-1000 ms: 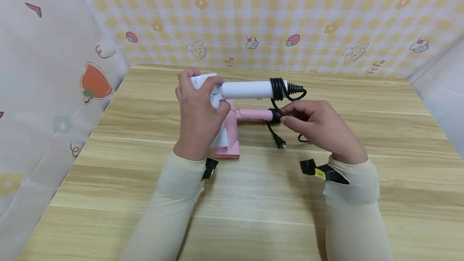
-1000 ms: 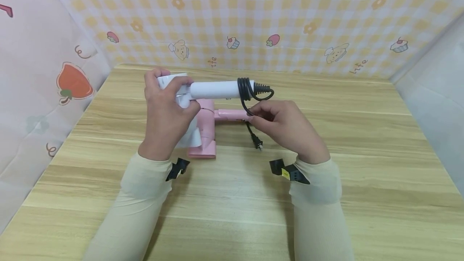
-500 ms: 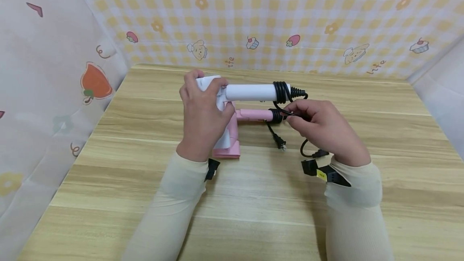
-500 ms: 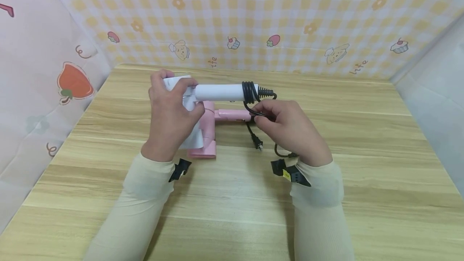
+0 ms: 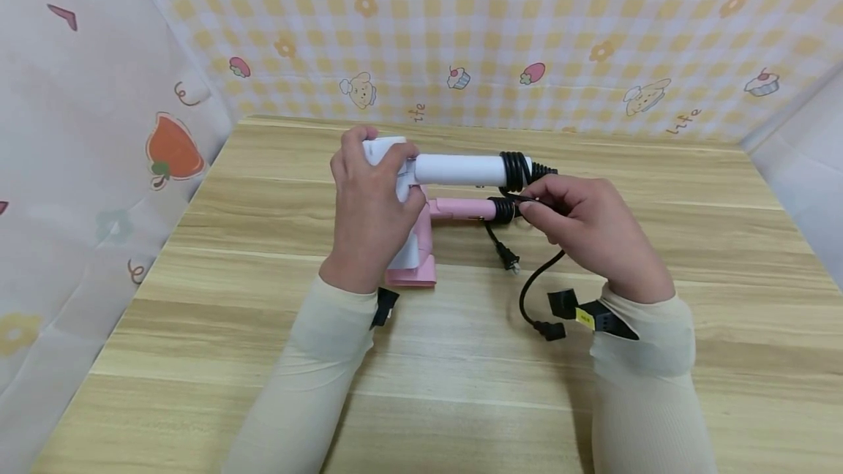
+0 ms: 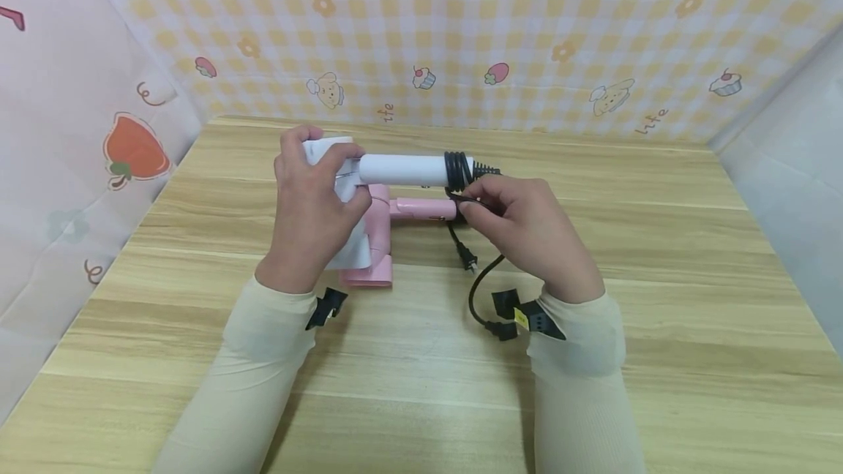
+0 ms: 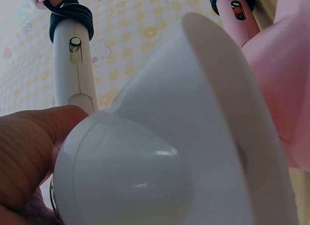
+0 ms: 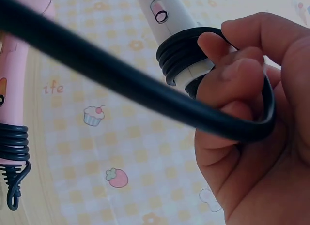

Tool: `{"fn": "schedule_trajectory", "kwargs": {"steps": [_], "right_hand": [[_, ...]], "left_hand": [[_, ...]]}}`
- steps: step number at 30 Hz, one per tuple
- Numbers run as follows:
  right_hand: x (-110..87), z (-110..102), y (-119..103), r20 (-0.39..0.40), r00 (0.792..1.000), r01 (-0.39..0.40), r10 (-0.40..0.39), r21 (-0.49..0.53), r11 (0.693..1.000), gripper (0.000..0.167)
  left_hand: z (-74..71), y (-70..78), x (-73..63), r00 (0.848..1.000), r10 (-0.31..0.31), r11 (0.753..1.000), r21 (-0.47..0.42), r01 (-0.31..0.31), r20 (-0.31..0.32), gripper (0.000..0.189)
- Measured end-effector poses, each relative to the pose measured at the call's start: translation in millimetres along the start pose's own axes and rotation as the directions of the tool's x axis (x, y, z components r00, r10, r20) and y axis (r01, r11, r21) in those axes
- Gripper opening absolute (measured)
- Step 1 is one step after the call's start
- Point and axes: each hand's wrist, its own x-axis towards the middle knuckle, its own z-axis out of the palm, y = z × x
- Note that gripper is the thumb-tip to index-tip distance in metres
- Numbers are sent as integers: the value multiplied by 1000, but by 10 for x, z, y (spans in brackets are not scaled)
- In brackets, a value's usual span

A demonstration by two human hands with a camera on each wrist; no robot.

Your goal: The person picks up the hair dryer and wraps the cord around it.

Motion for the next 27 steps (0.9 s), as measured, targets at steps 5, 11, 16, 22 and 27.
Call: {"fn": "schedule_trajectory", "kwargs": {"steps": [5,11,16,22,27], "right_hand": [[-7,-2,-16,-6,1000,-4,4,7,1000,8],[-24,-21,-23,-19,999,29,-29,16,999,13],[-30,-28,-24,-21,999,28,-27,35,999,14],[-27,-19,-21,-53,998,26,-23,55,998,11],[-22,-22,-18,-77,996,41,-38,30,999,9]], "left_hand": [[-7,4,-1,1000,2,1000,0,-2,5,39],[-6,-5,-3,1000,21,1000,-9,-21,-11,40],[-6,-10,-3,999,26,1000,-6,-26,-21,40],[-9,-4,0,999,31,999,12,-31,-12,39],[-13,10,-2,999,35,999,29,-35,3,39]]}}
